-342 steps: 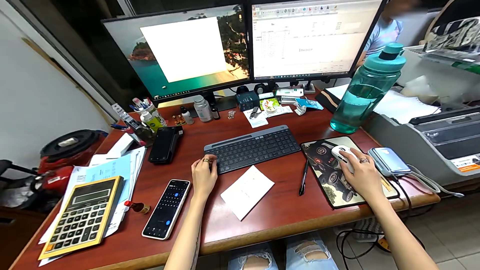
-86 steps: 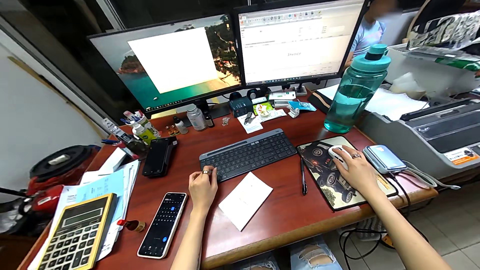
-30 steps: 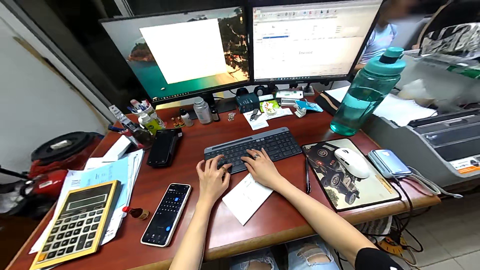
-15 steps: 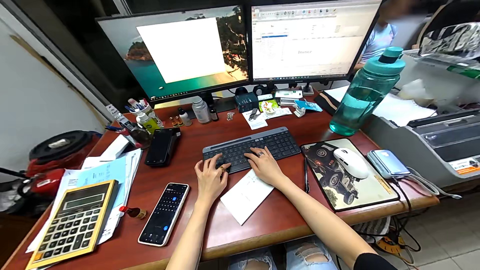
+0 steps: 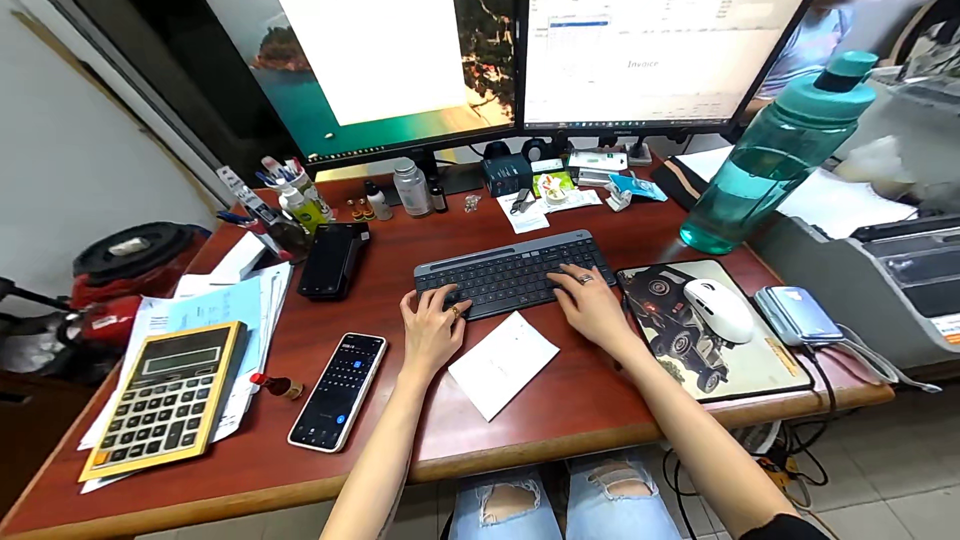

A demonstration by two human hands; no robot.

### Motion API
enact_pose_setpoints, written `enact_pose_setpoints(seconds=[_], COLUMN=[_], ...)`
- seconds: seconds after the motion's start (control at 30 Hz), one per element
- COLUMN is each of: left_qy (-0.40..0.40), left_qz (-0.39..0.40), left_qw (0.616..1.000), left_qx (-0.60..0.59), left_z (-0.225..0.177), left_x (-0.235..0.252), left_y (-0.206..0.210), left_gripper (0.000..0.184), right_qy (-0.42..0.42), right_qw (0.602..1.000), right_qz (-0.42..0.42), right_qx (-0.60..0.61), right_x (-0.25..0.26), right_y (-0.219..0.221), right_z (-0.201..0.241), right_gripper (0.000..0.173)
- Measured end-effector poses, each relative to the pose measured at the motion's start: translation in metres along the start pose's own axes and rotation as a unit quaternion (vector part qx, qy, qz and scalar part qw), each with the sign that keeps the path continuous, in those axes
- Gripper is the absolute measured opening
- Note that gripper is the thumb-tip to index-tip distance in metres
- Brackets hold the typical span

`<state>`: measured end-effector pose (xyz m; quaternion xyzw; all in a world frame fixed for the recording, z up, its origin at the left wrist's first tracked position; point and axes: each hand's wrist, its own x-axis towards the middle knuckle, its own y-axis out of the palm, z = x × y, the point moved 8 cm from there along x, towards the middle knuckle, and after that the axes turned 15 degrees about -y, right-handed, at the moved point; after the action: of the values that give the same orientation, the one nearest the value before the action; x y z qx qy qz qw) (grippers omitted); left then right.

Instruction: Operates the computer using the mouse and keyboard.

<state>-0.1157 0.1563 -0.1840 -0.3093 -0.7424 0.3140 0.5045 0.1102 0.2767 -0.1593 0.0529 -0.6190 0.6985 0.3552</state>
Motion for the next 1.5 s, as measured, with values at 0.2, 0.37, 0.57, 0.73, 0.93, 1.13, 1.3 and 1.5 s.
enact_pose_setpoints(seconds=[0.2, 0.37, 0.57, 0.73, 0.93, 1.13, 1.3, 1.5], left_qy=[0.013, 0.005, 0.013, 0.020, -0.002, -0.016, -0.025, -0.026], left_qz=[-0.007, -0.004, -0.007, -0.011, -0.007, 0.002, 0.000, -0.009], left_qw=[1.000, 1.000, 1.000, 1.000, 1.000, 1.000, 1.000, 1.000], left_qx=[0.007, 0.004, 0.002, -0.004, -0.002, -0.009, -0.011, -0.013], left_z=[-0.002, 0.001, -0.001, -0.006, 0.000, 0.002, 0.005, 0.005], left_x=[0.003, 0.001, 0.002, 0.005, 0.003, 0.003, 0.004, 0.005], left_y=[0.003, 0.001, 0.002, 0.002, 0.000, -0.001, -0.004, -0.004], left_gripper=[0.033, 0.035, 0.034, 0.033, 0.034, 0.033, 0.033, 0.033], right_qy=[0.075, 0.064, 0.067, 0.067, 0.068, 0.068, 0.065, 0.066], right_qw=[0.997, 0.997, 0.997, 0.998, 0.997, 0.997, 0.998, 0.998], right_qz=[0.022, 0.050, 0.022, 0.020, 0.021, 0.019, 0.017, 0.003], right_qx=[-0.004, 0.013, 0.015, 0.007, 0.006, 0.013, 0.009, 0.003], right_x=[-0.001, 0.028, 0.042, 0.035, 0.033, 0.030, 0.031, 0.033], right_y=[-0.013, 0.006, 0.010, 0.011, 0.010, 0.010, 0.010, 0.014], right_z=[-0.060, -0.070, -0.079, -0.081, -0.078, -0.080, -0.081, -0.078], right_gripper=[0.036, 0.039, 0.039, 0.039, 0.040, 0.040, 0.040, 0.039])
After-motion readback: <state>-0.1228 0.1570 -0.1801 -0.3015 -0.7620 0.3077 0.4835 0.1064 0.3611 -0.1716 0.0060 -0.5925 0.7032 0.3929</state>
